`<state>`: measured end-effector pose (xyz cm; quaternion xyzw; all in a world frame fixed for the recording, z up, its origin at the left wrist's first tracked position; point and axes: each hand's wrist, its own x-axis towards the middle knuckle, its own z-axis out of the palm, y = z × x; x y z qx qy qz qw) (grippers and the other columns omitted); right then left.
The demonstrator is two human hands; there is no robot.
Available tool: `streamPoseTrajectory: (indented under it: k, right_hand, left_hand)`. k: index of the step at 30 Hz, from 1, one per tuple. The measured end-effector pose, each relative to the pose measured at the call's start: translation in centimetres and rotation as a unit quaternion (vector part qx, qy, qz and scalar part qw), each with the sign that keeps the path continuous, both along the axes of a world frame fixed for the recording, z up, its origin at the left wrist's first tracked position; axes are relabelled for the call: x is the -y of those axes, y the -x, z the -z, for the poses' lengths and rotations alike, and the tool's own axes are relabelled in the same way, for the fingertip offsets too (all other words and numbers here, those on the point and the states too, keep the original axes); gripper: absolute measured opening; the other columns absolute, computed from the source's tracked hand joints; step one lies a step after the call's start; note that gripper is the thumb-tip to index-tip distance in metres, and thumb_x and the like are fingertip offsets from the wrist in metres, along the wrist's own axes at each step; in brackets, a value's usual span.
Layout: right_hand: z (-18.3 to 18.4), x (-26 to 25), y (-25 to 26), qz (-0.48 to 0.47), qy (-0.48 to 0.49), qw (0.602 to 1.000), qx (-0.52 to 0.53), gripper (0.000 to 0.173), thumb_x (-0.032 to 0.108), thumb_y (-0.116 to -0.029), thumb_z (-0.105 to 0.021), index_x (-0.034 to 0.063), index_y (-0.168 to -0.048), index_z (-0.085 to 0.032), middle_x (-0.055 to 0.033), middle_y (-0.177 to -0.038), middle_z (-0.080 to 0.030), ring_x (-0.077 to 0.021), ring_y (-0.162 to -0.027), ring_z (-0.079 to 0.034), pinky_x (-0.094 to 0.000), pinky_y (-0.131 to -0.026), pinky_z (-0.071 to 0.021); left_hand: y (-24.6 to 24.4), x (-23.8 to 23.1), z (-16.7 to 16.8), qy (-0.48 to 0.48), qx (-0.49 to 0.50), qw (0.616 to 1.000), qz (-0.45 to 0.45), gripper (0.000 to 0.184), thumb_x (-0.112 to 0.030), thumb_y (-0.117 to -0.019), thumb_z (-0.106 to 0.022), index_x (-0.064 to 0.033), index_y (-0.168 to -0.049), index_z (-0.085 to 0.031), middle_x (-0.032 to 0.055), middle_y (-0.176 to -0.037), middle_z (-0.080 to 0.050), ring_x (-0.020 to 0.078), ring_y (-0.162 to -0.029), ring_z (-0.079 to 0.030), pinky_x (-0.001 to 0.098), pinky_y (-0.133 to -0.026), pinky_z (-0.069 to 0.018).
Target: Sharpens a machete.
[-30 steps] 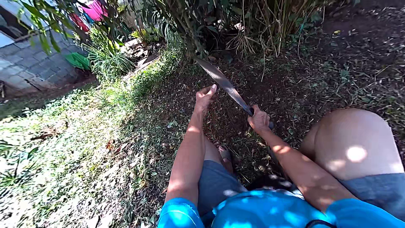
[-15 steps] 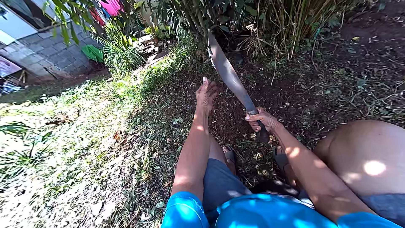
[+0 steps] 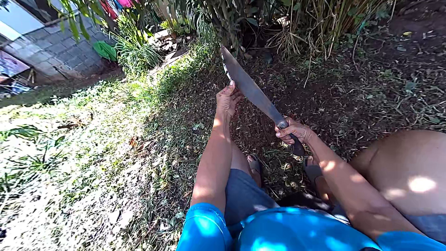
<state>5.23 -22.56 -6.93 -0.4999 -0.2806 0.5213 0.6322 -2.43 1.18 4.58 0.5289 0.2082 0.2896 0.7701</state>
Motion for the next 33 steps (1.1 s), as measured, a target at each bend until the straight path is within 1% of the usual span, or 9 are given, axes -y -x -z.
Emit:
streamPoseTrajectory:
  k: [3, 7, 11, 14, 19, 23, 25, 29, 33]
  right_hand:
    - [0.3, 0.1, -0.2, -0.009, 0.004, 1.0, 0.002, 0.017, 0.006, -0.0798, -0.064, 0.0153, -0.069, -0.054, 0.0069, -0.044, -0.043, -0.0019, -0.035, -0.042, -0.0183, -0.036, -0.0378]
    - [0.7, 0.6, -0.6, -0.025, 0.01, 1.0, 0.006, 0.017, 0.006, -0.0781, -0.064, 0.0156, -0.069, -0.054, 0.0069, -0.044, -0.043, -0.0013, -0.034, -0.041, -0.0179, -0.035, -0.0362]
    - [1.0, 1.4, -1.1, -0.039, 0.02, 0.999, 0.013, 0.016, 0.007, -0.0771, -0.065, 0.0158, -0.068, -0.055, 0.0076, -0.043, -0.043, -0.0006, -0.034, -0.041, -0.0171, -0.035, -0.0348]
    - [1.6, 1.9, -1.7, -0.052, 0.017, 0.998, 0.011, 0.014, 0.011, -0.0752, -0.069, 0.0155, -0.068, -0.057, 0.0071, -0.043, -0.045, -0.0005, -0.034, -0.043, -0.0174, -0.035, -0.0367]
    - [1.9, 2.4, -2.3, -0.062, 0.026, 0.998, 0.018, 0.016, 0.011, -0.0741, -0.07, 0.0152, -0.066, -0.057, 0.0062, -0.043, -0.044, -0.0011, -0.033, -0.042, -0.0179, -0.034, -0.0358]
    - [1.8, 2.6, -2.4, -0.069, 0.043, 0.996, 0.036, 0.017, 0.013, -0.0733, -0.072, 0.0158, -0.065, -0.057, 0.0063, -0.043, -0.044, -0.001, -0.033, -0.042, -0.0177, -0.034, -0.0352]
    - [1.5, 2.6, -2.3, -0.069, 0.052, 0.995, 0.047, 0.017, 0.011, -0.0739, -0.071, 0.0156, -0.065, -0.057, 0.0062, -0.043, -0.045, -0.0014, -0.034, -0.042, -0.0178, -0.034, -0.0349]
    - [2.2, 2.6, -2.7, -0.079, 0.042, 0.995, 0.044, 0.016, 0.015, -0.0721, -0.074, 0.0147, -0.067, -0.059, 0.0063, -0.043, -0.045, -0.0016, -0.034, -0.043, -0.0183, -0.034, -0.0366]
    - [2.0, 2.9, -2.7, -0.084, 0.053, 0.994, 0.054, 0.017, 0.015, -0.0716, -0.075, 0.0141, -0.066, -0.058, 0.0058, -0.043, -0.045, -0.002, -0.033, -0.043, -0.0188, -0.034, -0.0366]
  left_hand:
    - [0.1, 0.0, 0.1, -0.012, -0.008, 1.0, -0.023, 0.016, -0.015, -0.1056, -0.055, -0.0027, -0.101, -0.064, 0.0051, -0.083, -0.068, 0.0139, -0.073, -0.068, 0.0303, -0.07, -0.0593]
    - [0.0, -0.1, 0.3, -0.025, -0.001, 0.999, -0.048, 0.013, -0.012, -0.1042, -0.058, -0.0009, -0.101, -0.064, 0.0057, -0.084, -0.068, 0.0132, -0.071, -0.067, 0.0295, -0.071, -0.059]
    - [0.0, -0.2, 0.2, -0.027, -0.001, 0.997, -0.071, 0.012, -0.01, -0.1028, -0.06, -0.0016, -0.095, -0.064, 0.0048, -0.078, -0.067, 0.0121, -0.066, -0.066, 0.0284, -0.068, -0.0591]
    - [0.1, -0.4, 0.4, -0.031, 0.004, 0.996, -0.082, 0.014, -0.011, -0.1028, -0.06, -0.0014, -0.094, -0.065, 0.004, -0.078, -0.068, 0.0112, -0.065, -0.066, 0.027, -0.066, -0.0582]
    - [0.2, -0.5, 0.1, -0.021, 0.023, 0.994, -0.107, 0.014, -0.009, -0.1033, -0.058, -0.0015, -0.092, -0.064, 0.0042, -0.077, -0.069, 0.0111, -0.065, -0.067, 0.0269, -0.066, -0.0591]
    - [0.4, -1.0, 0.2, -0.022, 0.028, 0.992, -0.123, 0.012, -0.009, -0.1026, -0.06, -0.0009, -0.095, -0.063, 0.0046, -0.079, -0.069, 0.012, -0.066, -0.067, 0.0281, -0.067, -0.0592]
    - [0.5, -1.1, 0.2, -0.026, 0.03, 0.99, -0.133, 0.01, -0.006, -0.1009, -0.062, -0.0011, -0.093, -0.063, 0.0041, -0.078, -0.068, 0.0114, -0.065, -0.066, 0.0273, -0.066, -0.0589]
    - [0.7, -1.1, -0.1, -0.039, 0.028, 0.989, -0.137, 0.012, -0.003, -0.0978, -0.065, -0.0036, -0.088, -0.059, 0.0031, -0.077, -0.067, 0.0103, -0.066, -0.066, 0.0262, -0.067, -0.0585]
    - [0.8, -1.6, 0.2, -0.046, 0.036, 0.986, -0.153, 0.015, -0.004, -0.0979, -0.065, -0.0049, -0.084, -0.058, 0.0025, -0.073, -0.066, 0.0098, -0.063, -0.065, 0.0256, -0.064, -0.0577]
